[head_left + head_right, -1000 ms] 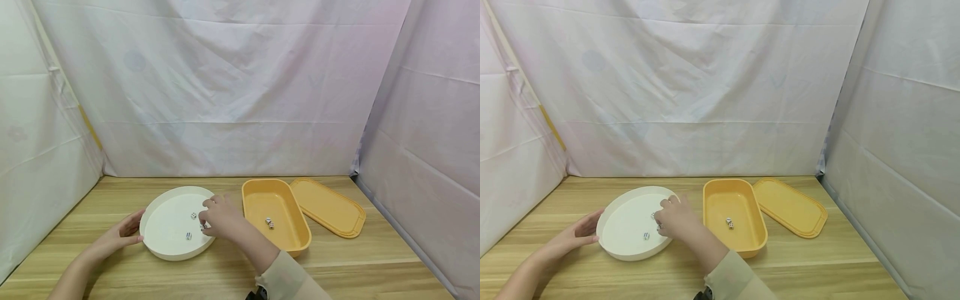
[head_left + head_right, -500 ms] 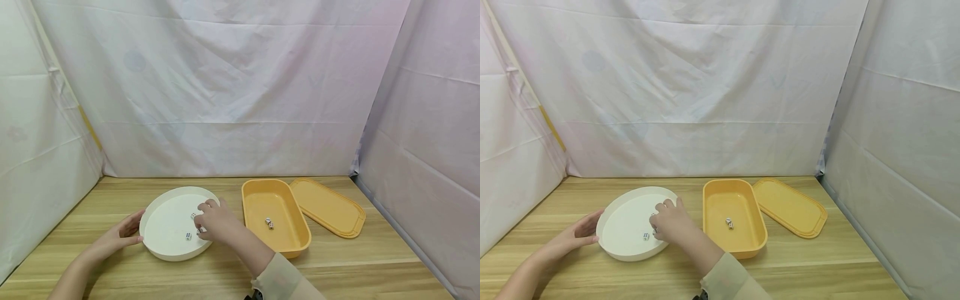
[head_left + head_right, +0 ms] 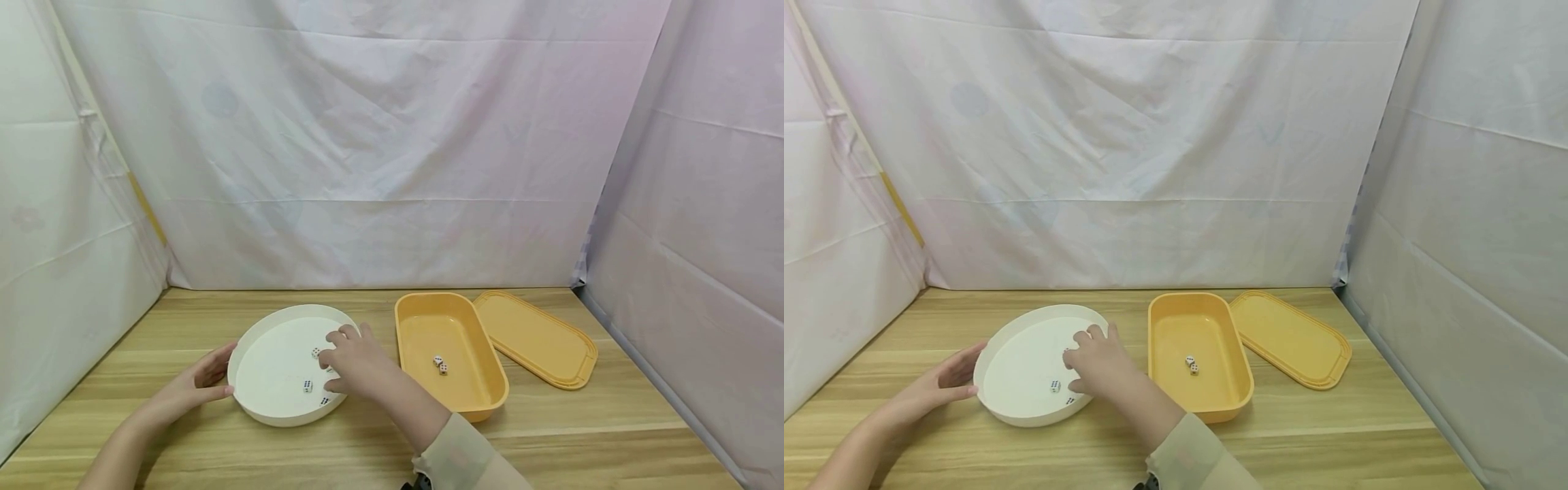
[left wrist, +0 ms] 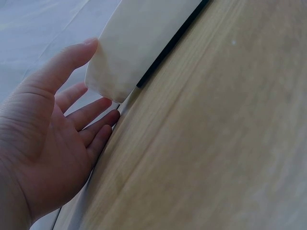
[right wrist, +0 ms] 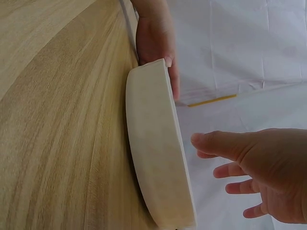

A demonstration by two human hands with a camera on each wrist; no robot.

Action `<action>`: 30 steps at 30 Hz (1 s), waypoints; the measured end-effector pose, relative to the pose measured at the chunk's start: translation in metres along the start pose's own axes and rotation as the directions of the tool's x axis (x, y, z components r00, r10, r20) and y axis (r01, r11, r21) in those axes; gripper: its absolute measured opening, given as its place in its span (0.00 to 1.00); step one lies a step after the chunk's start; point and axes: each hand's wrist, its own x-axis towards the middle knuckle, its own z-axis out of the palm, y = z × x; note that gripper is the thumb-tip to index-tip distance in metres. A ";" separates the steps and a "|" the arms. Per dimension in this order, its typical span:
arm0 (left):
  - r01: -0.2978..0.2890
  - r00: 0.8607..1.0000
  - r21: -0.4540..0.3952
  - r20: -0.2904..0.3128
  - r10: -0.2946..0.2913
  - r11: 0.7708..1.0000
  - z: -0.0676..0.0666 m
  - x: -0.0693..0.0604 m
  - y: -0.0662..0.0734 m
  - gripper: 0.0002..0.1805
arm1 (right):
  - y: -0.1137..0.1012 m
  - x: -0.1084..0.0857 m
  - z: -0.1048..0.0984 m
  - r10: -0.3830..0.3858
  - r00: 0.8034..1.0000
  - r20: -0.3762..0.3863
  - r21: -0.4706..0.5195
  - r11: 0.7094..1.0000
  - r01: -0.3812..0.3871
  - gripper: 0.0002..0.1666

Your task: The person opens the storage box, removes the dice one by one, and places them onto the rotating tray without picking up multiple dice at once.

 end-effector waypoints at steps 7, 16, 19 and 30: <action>0.013 1.000 -0.009 -0.001 -0.013 1.000 0.001 -0.001 0.001 0.40 | 0.001 -0.001 -0.001 -0.002 1.000 0.004 0.008 1.000 0.002 0.18; -0.042 0.999 -0.010 0.004 0.042 0.999 0.002 -0.001 0.001 0.39 | 0.009 -0.011 -0.007 0.014 1.000 -0.019 0.058 0.998 -0.013 0.19; -0.032 0.999 -0.012 0.004 0.032 0.999 0.002 -0.001 0.001 0.40 | 0.012 -0.014 -0.007 0.023 0.999 -0.031 0.076 0.997 -0.021 0.19; 0.004 1.000 -0.005 -0.002 -0.004 1.000 0.001 0.000 0.001 0.40 | 0.024 -0.027 -0.009 0.047 0.997 -0.057 0.093 0.995 -0.042 0.18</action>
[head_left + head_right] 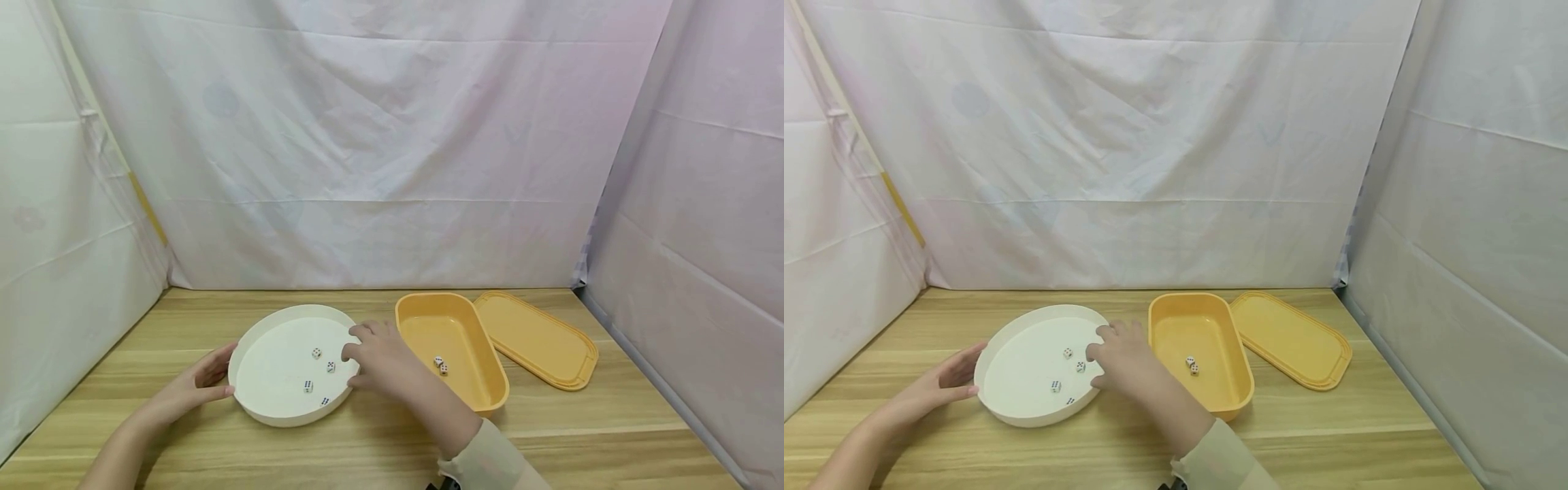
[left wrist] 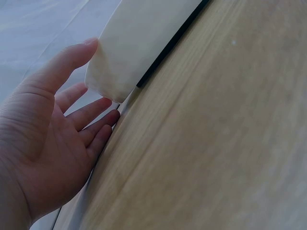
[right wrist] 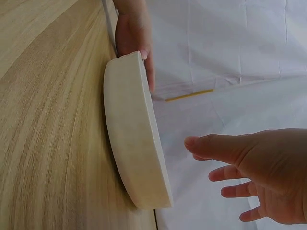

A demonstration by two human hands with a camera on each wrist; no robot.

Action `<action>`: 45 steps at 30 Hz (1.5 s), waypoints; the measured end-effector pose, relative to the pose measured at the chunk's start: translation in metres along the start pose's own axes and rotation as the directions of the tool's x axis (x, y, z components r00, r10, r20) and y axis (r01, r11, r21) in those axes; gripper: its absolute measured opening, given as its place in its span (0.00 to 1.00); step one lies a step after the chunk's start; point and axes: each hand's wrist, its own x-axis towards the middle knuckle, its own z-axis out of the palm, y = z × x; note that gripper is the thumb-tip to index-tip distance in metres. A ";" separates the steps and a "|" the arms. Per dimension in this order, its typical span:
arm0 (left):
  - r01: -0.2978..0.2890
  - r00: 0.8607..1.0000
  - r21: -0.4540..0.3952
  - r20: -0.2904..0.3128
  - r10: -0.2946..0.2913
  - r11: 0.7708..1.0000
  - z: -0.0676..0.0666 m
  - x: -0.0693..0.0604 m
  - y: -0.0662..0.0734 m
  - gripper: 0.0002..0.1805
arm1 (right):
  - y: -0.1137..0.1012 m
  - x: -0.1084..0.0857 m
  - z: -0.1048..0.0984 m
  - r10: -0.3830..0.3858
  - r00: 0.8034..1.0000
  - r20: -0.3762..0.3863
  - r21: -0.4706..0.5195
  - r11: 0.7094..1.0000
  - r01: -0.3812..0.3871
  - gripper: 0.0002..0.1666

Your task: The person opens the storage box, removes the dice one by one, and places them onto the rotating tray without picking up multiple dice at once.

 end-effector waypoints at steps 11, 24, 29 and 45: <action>0.012 1.000 -0.004 0.004 -0.012 1.000 -0.001 0.000 -0.002 0.40 | 0.010 -0.010 0.001 0.021 0.999 -0.044 0.056 0.998 -0.018 0.18; 0.018 1.000 -0.012 0.009 -0.018 1.000 -0.001 0.000 -0.001 0.40 | 0.030 -0.027 0.004 0.051 0.995 -0.086 0.084 0.995 -0.044 0.16; 0.015 1.000 -0.017 0.007 -0.015 1.000 -0.001 0.000 -0.001 0.40 | 0.036 -0.033 0.003 0.079 0.994 -0.079 0.102 0.992 -0.071 0.16; 0.004 1.000 -0.001 0.006 -0.004 1.000 -0.001 0.000 0.000 0.40 | 0.052 -0.051 0.005 0.104 0.989 -0.107 0.121 0.989 -0.091 0.15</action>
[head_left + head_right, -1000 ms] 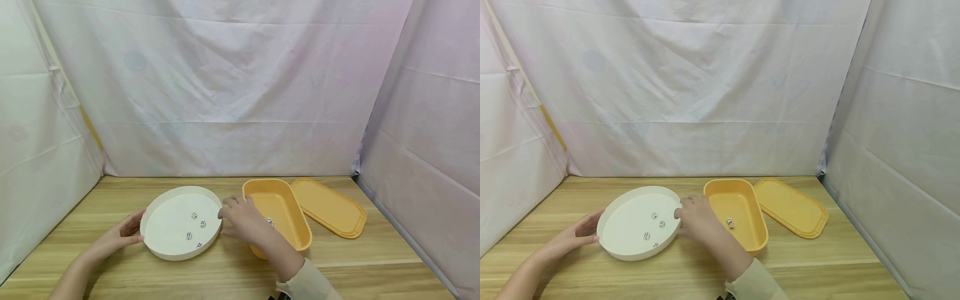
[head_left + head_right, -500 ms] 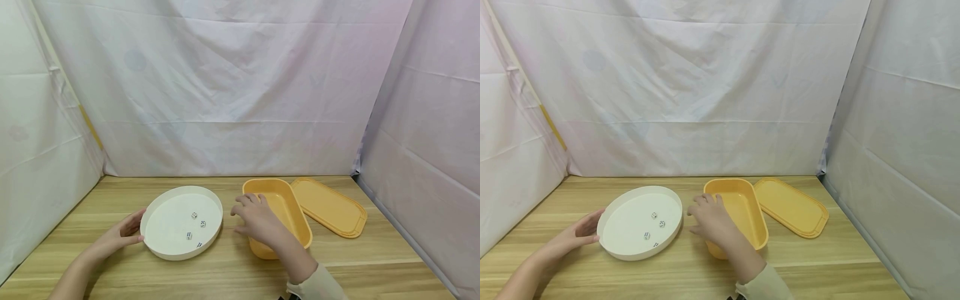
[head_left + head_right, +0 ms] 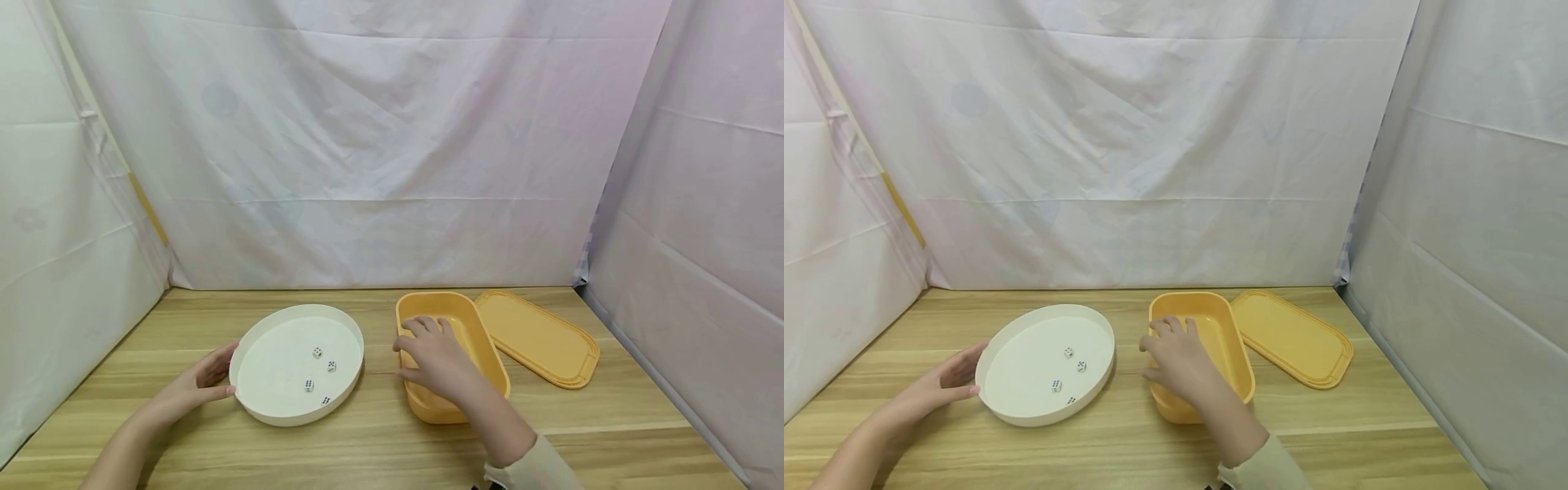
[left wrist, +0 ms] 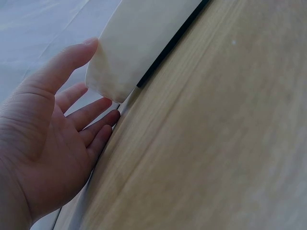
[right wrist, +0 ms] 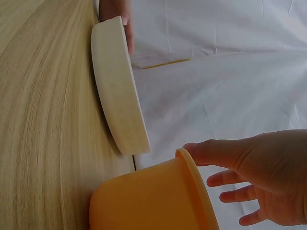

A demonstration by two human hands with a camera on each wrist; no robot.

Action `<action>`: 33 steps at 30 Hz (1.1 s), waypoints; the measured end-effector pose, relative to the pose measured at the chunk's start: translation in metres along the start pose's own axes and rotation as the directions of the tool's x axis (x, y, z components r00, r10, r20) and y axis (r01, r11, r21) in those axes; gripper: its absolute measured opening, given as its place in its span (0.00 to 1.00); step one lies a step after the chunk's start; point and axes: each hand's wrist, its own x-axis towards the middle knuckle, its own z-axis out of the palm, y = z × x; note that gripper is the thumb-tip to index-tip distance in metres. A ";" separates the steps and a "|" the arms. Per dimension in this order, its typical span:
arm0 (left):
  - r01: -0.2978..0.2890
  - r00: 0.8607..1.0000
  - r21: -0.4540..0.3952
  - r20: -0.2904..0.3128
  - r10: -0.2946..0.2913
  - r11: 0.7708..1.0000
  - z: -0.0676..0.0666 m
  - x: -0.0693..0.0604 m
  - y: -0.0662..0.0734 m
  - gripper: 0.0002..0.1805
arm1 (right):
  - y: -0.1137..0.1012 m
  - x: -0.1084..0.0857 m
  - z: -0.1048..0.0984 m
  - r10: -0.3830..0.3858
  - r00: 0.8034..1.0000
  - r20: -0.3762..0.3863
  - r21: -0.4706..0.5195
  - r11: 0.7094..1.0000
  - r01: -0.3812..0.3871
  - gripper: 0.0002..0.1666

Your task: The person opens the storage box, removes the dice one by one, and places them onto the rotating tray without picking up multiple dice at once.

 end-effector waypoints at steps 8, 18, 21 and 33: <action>0.016 1.000 0.001 -0.003 -0.016 1.000 -0.001 -0.001 0.001 0.40 | 0.011 -0.008 -0.001 0.027 1.000 -0.002 -0.037 0.999 -0.027 0.17; 0.014 1.000 -0.006 -0.003 -0.014 1.000 -0.001 -0.001 0.001 0.40 | 0.024 -0.015 -0.002 0.037 0.999 -0.007 -0.001 0.999 -0.037 0.17; 0.013 1.000 -0.001 -0.003 -0.013 1.000 -0.001 -0.001 0.002 0.40 | 0.028 -0.015 -0.002 0.052 0.999 -0.006 0.008 0.999 -0.052 0.17; 0.013 1.000 -0.010 0.001 -0.013 1.000 -0.001 -0.001 0.002 0.40 | 0.045 -0.014 0.004 0.111 0.993 0.041 -0.027 0.994 -0.110 0.17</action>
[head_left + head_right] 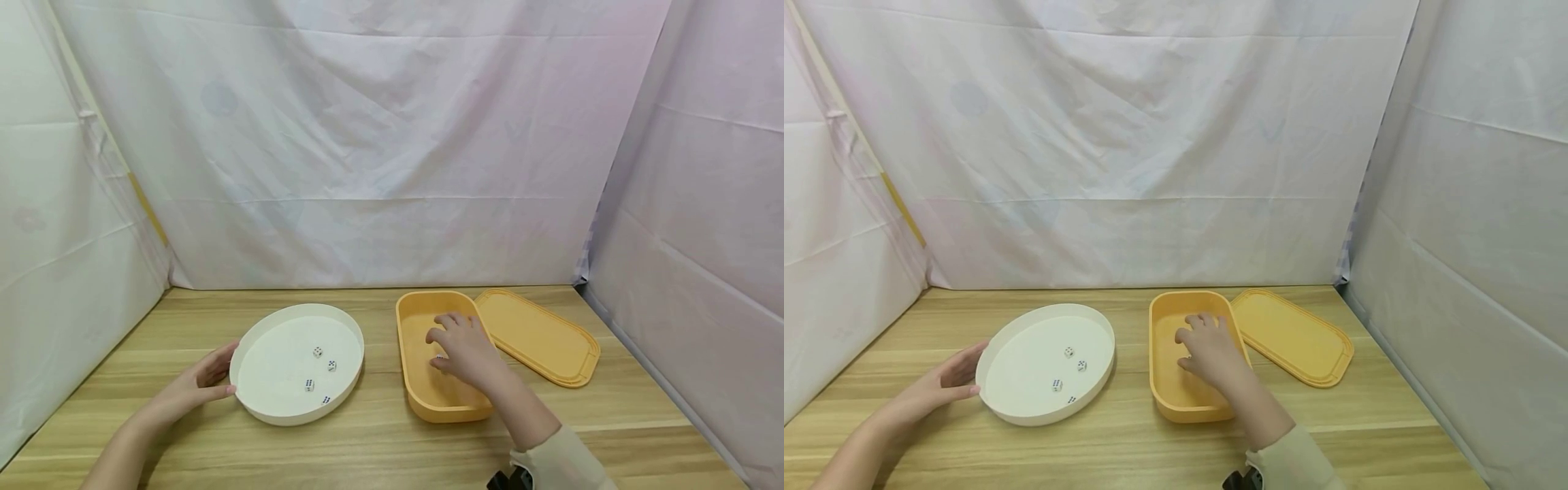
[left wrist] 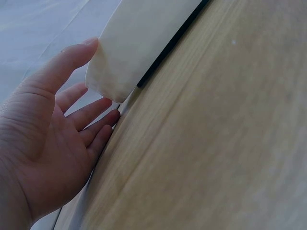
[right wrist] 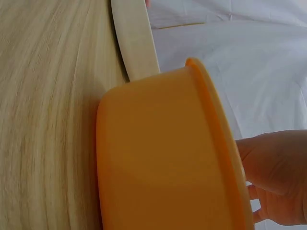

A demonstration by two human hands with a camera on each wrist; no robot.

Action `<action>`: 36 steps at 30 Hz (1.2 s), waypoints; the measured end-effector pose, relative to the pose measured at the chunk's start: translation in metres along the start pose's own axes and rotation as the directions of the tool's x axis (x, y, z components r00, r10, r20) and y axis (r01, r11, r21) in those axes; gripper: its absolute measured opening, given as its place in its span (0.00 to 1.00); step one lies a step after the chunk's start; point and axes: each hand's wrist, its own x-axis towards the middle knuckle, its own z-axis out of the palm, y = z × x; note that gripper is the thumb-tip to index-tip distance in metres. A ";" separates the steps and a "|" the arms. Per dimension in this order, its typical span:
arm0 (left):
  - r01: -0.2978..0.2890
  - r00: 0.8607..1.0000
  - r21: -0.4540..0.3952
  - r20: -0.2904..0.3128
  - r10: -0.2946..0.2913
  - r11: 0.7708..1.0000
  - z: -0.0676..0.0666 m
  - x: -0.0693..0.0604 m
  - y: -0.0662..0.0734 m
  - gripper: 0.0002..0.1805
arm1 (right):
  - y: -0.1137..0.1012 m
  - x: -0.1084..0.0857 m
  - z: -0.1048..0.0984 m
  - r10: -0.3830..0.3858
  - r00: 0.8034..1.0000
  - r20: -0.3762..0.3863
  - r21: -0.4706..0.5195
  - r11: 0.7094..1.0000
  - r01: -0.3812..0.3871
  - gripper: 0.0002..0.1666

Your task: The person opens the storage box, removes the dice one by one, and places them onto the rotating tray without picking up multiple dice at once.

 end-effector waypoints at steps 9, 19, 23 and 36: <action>0.008 1.000 -0.001 -0.002 -0.008 1.000 0.001 0.000 0.000 0.40 | 0.009 -0.001 0.008 0.027 0.999 0.033 -0.007 1.000 -0.027 0.12; -0.002 1.000 -0.002 0.001 0.002 1.000 0.000 0.000 -0.002 0.40 | 0.011 -0.006 0.012 0.031 0.998 0.050 -0.017 0.999 -0.030 0.10; -0.005 1.000 -0.006 0.002 0.005 1.000 0.000 0.001 -0.002 0.40 | 0.013 -0.008 0.014 0.028 0.998 0.050 -0.029 0.999 -0.027 0.10; 0.000 1.000 -0.007 0.003 0.000 1.000 0.000 0.001 -0.002 0.40 | 0.017 -0.010 0.023 0.051 0.995 0.088 -0.037 0.998 -0.048 0.13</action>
